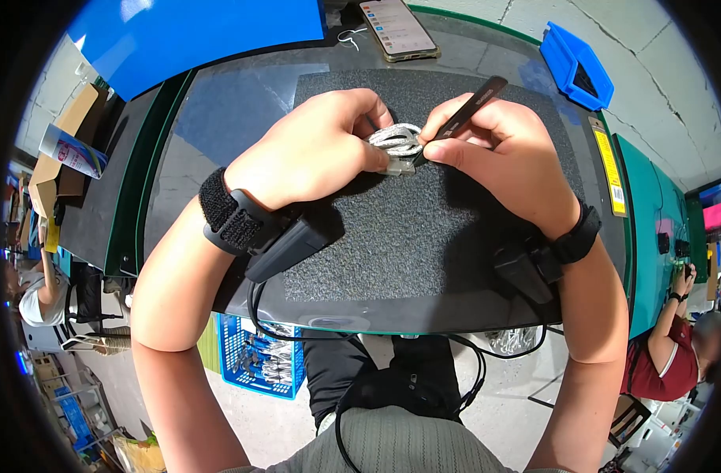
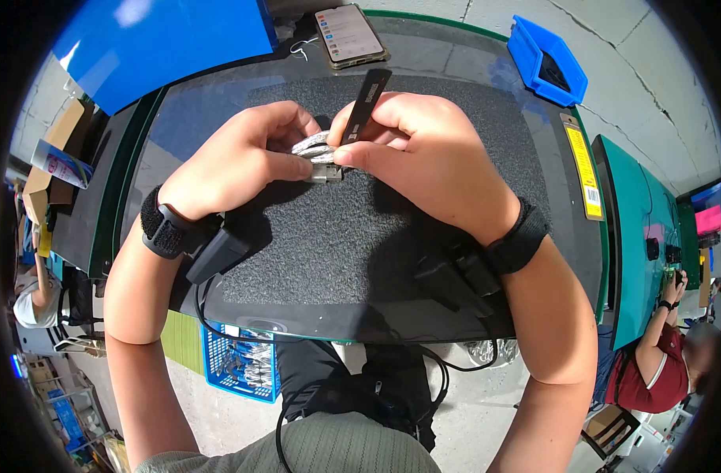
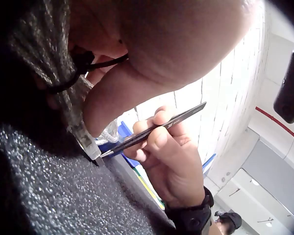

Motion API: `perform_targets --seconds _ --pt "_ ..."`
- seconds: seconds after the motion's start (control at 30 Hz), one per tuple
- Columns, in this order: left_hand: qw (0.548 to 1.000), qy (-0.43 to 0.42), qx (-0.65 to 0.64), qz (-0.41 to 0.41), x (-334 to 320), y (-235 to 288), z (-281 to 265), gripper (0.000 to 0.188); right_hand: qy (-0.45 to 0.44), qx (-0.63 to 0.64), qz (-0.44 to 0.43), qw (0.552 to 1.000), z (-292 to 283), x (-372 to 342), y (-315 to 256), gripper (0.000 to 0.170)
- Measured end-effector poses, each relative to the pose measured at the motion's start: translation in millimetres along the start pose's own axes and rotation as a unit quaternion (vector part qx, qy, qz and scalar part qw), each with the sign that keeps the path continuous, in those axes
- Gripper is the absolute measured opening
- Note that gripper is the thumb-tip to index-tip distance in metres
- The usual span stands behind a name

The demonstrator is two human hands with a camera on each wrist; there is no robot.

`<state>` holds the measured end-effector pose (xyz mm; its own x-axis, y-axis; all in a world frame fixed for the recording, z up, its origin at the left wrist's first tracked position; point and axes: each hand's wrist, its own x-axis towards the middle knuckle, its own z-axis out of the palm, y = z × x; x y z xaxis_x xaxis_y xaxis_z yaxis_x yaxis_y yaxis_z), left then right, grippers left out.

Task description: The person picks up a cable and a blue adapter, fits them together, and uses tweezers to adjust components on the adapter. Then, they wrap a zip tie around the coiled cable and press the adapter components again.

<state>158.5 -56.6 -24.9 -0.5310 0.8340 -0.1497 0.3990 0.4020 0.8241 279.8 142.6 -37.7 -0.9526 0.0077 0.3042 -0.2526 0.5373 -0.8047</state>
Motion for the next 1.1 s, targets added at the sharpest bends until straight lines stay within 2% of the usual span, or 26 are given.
perform_targets --seconds 0.07,0.37,0.57,0.77,1.1 --pt "1.000 0.008 0.000 0.000 -0.1 -0.9 0.9 0.023 0.007 -0.015 0.030 0.999 -0.1 -0.6 1.8 0.019" --pt "1.000 0.016 0.016 0.000 -1.6 2.3 1.5 0.022 0.019 0.027 0.042 0.999 1.9 0.4 -2.9 0.018" --pt "1.000 0.013 0.013 0.004 -0.4 -1.3 1.5 0.022 0.024 -0.017 0.017 0.999 1.7 0.3 -0.7 0.017" --pt "0.999 0.012 0.034 -0.004 -1.1 1.2 0.9 0.021 0.013 -0.026 0.034 0.999 1.1 0.9 -3.5 0.016" --pt "0.999 0.013 0.037 -0.001 -1.4 1.0 -0.4 0.021 0.004 0.013 0.024 1.000 1.8 0.9 -3.0 0.016"
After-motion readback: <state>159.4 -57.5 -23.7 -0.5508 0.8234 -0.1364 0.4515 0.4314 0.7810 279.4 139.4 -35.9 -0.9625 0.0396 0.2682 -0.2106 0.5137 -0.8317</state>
